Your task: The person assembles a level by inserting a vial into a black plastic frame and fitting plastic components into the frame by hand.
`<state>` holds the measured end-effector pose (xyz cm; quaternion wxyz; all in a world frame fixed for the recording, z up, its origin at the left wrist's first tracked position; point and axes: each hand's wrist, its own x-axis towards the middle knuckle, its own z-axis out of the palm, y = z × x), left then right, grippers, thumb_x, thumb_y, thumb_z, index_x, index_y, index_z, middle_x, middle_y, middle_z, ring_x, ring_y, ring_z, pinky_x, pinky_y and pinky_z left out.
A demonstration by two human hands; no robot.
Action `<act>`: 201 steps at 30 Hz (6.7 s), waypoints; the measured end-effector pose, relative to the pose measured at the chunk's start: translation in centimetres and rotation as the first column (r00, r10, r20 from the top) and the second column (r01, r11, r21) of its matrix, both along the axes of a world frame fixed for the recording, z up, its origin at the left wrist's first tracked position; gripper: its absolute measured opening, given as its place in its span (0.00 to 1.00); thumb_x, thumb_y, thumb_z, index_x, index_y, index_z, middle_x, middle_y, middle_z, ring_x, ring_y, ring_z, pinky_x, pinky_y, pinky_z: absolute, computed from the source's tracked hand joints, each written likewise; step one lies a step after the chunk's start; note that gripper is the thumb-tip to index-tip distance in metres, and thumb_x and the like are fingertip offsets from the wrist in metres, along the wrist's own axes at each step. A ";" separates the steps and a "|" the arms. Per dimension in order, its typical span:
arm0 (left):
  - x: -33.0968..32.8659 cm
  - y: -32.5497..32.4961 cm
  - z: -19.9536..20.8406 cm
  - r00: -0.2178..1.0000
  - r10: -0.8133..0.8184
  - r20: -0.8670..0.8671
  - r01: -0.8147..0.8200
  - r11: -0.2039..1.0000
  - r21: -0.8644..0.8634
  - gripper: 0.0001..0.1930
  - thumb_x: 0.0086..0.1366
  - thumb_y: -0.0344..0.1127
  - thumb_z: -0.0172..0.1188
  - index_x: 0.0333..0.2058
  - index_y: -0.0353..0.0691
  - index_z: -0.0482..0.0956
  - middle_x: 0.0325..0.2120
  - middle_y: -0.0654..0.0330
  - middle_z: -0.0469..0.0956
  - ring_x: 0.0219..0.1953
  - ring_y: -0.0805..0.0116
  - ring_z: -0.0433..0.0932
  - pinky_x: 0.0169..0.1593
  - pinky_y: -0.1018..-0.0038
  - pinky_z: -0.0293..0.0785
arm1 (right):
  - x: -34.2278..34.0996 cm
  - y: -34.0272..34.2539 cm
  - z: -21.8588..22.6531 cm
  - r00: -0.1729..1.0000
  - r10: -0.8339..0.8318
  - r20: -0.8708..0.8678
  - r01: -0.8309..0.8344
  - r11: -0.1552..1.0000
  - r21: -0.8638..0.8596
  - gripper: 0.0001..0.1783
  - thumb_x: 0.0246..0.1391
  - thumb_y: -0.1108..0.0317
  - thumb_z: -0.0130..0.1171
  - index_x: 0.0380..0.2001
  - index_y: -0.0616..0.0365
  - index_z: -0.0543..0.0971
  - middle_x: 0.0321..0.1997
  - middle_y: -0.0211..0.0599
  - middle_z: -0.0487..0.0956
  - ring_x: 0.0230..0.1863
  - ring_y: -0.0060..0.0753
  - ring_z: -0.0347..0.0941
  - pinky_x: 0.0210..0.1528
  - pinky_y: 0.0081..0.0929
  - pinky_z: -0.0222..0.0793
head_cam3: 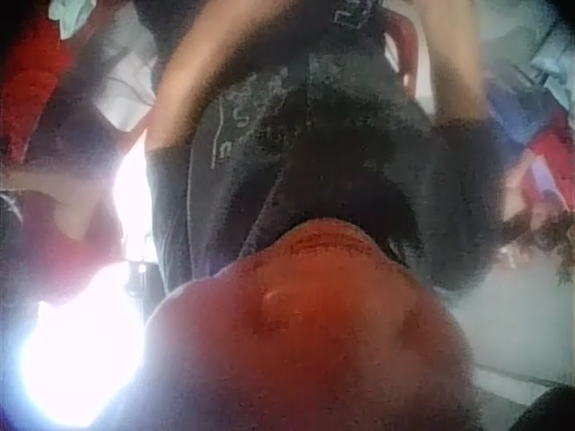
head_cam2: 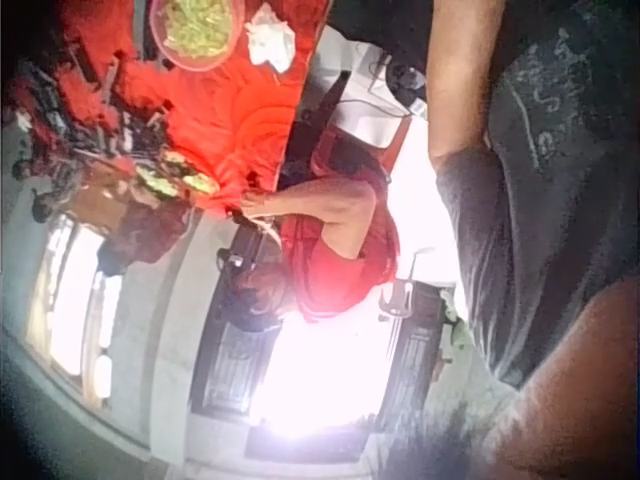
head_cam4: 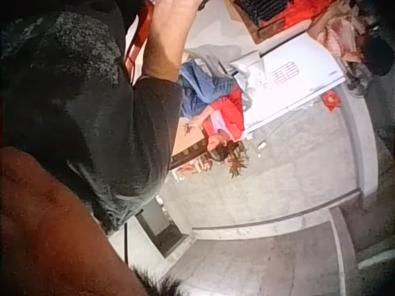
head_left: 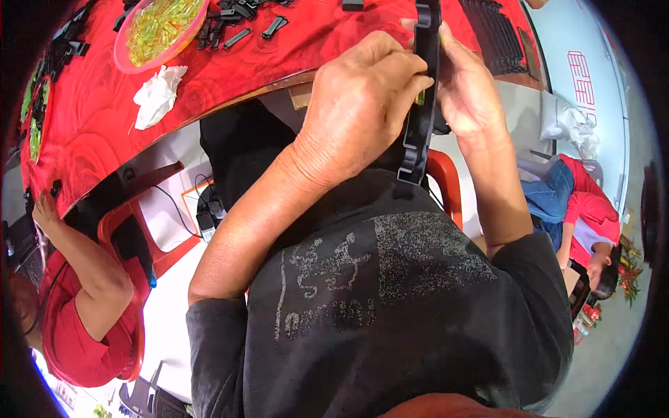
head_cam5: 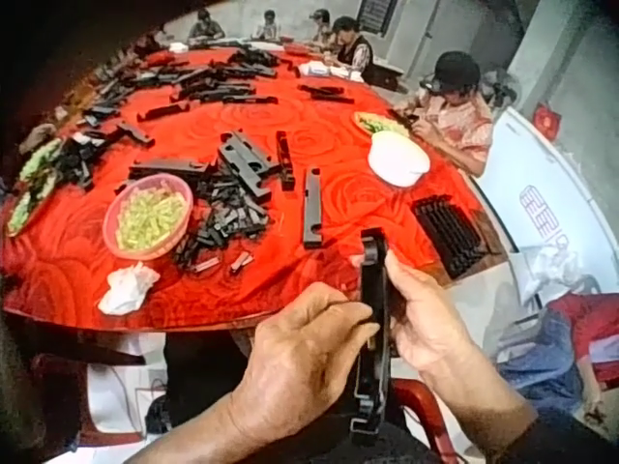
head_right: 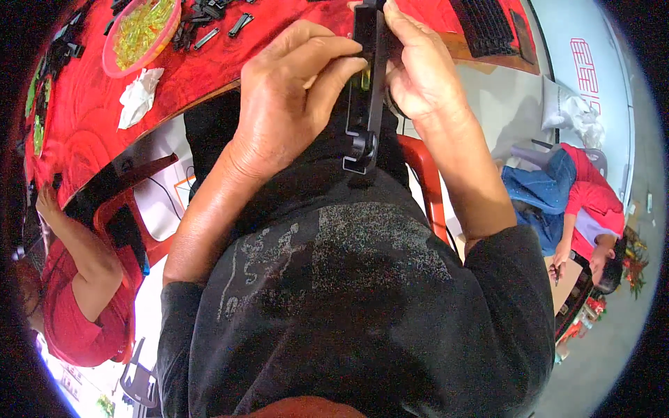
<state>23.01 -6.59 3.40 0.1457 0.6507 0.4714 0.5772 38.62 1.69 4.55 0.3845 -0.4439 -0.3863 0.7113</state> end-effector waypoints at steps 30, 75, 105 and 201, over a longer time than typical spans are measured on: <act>0.3 -4.4 2.4 0.969 -0.165 -0.185 0.104 0.948 -0.301 0.28 0.54 0.42 0.68 0.50 0.32 0.74 0.41 0.44 0.75 0.41 0.45 0.78 0.45 0.60 0.75 | 1.8 1.8 -2.0 0.973 0.076 -0.219 -0.112 0.981 -0.159 0.24 0.68 0.56 0.46 0.51 0.71 0.72 0.42 0.47 0.78 0.46 0.40 0.77 0.52 0.35 0.77; 2.8 -4.8 0.0 0.987 -0.153 0.055 0.162 0.883 -0.440 0.25 0.53 0.31 0.64 0.50 0.27 0.74 0.30 0.40 0.78 0.33 0.45 0.80 0.38 0.60 0.77 | 0.2 -2.0 -1.4 0.945 -0.003 -0.327 -0.012 0.999 -0.044 0.24 0.71 0.53 0.34 0.41 0.67 0.69 0.36 0.45 0.73 0.41 0.43 0.74 0.66 0.53 0.63; 1.1 -1.3 -0.8 0.617 -0.095 0.781 0.647 0.625 -0.435 0.19 0.64 0.37 0.62 0.48 0.27 0.76 0.34 0.60 0.79 0.38 0.76 0.76 0.43 0.80 0.73 | -0.7 -1.8 0.0 0.955 -0.095 -0.282 0.063 0.991 -0.120 0.24 0.70 0.52 0.37 0.43 0.64 0.72 0.50 0.54 0.77 0.58 0.54 0.72 0.61 0.49 0.66; 1.7 -5.2 -3.1 0.824 0.172 0.540 0.288 0.693 -0.661 0.08 0.56 0.28 0.64 0.25 0.30 0.74 0.16 0.59 0.74 0.20 0.77 0.69 0.24 0.75 0.65 | -0.1 -6.3 -2.2 0.989 0.079 -0.127 -0.086 0.995 -0.048 0.23 0.70 0.53 0.39 0.48 0.64 0.72 0.46 0.43 0.77 0.45 0.33 0.77 0.56 0.39 0.74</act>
